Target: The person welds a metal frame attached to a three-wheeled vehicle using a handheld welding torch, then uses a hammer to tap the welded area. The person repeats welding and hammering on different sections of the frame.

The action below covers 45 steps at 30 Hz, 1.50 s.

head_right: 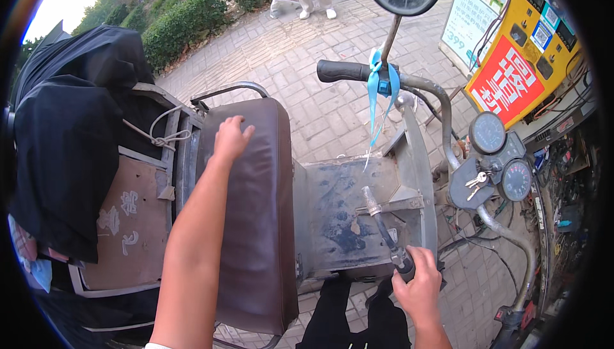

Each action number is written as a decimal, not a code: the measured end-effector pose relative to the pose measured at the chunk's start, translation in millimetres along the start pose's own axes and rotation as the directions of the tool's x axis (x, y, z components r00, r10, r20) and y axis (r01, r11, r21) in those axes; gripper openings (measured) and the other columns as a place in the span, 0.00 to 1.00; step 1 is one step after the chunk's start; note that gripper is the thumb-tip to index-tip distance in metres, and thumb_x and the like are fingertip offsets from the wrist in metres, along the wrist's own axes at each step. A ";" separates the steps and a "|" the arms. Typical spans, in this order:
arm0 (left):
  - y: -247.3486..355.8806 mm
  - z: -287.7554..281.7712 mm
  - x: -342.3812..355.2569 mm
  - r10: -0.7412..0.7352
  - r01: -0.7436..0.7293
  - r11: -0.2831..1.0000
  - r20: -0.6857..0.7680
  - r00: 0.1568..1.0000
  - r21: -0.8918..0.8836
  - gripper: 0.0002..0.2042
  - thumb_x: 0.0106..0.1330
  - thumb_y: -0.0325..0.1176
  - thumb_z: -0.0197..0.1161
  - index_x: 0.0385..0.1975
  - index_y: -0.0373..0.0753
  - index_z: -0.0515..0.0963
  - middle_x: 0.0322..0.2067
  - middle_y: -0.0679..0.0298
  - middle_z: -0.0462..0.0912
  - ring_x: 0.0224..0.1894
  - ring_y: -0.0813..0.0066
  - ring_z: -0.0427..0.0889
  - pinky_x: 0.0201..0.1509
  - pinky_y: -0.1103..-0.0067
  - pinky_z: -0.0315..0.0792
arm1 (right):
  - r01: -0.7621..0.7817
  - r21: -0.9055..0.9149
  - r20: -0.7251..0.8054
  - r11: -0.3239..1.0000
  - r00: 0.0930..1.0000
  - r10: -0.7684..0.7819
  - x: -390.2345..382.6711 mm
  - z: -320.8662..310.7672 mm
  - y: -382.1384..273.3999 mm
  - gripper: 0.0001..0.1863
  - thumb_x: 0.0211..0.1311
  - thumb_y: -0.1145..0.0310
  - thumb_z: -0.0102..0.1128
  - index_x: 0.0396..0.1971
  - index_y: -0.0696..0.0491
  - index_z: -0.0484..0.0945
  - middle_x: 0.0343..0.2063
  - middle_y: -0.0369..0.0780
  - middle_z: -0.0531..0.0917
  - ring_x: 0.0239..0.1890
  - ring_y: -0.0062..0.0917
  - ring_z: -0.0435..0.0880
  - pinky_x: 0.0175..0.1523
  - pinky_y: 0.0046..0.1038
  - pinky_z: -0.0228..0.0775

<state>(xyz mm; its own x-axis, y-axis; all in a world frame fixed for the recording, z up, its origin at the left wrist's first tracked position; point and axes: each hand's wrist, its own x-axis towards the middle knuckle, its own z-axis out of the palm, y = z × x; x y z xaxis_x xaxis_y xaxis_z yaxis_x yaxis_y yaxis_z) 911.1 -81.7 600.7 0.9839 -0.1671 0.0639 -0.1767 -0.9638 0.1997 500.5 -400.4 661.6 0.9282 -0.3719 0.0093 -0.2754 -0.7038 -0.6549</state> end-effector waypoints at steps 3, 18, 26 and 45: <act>-16.7 2.0 66.4 0.117 -0.105 0.986 -0.086 0.989 0.128 0.27 0.65 0.49 0.65 0.58 0.38 0.74 0.58 0.55 0.76 0.60 0.53 0.74 0.64 0.62 0.68 | -0.027 -0.085 0.066 0.996 0.997 0.033 6.5 10.5 -3.5 0.30 0.40 0.73 0.70 0.50 0.57 0.77 0.45 0.46 0.80 0.42 0.47 0.83 0.45 0.42 0.76; -61.6 50.2 207.1 0.221 -0.222 0.905 0.045 0.974 0.362 0.33 0.63 0.66 0.59 0.37 0.32 0.80 0.33 0.47 0.83 0.39 0.46 0.82 0.47 0.62 0.73 | -0.224 -0.328 0.555 0.918 0.740 0.380 50.7 48.6 4.6 0.31 0.36 0.71 0.68 0.50 0.54 0.77 0.38 0.43 0.78 0.38 0.43 0.81 0.42 0.41 0.72; -106.3 46.0 206.4 0.208 -0.210 0.911 0.043 0.977 0.355 0.33 0.63 0.65 0.62 0.41 0.32 0.81 0.36 0.47 0.84 0.40 0.48 0.82 0.47 0.63 0.73 | -0.173 -0.304 0.538 0.937 0.780 0.319 54.0 45.7 11.7 0.33 0.35 0.71 0.70 0.50 0.56 0.76 0.37 0.43 0.78 0.34 0.41 0.82 0.39 0.39 0.74; -93.3 46.2 208.7 0.183 -0.199 0.925 0.081 0.980 0.324 0.30 0.65 0.61 0.62 0.43 0.33 0.82 0.35 0.48 0.83 0.41 0.54 0.83 0.50 0.66 0.74 | -0.225 -0.279 0.645 0.934 0.676 0.356 55.3 41.6 2.1 0.31 0.32 0.72 0.68 0.47 0.55 0.78 0.38 0.43 0.79 0.35 0.43 0.81 0.42 0.41 0.71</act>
<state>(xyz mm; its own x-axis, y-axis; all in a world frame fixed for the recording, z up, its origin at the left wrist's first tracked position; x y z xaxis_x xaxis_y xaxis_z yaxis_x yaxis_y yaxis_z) 1134.2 -36.3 550.2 0.9340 -0.3568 0.0198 -0.3504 -0.9254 -0.1447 561.6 -397.3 629.3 0.6911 -0.1114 -0.7141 -0.5358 -0.7420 -0.4029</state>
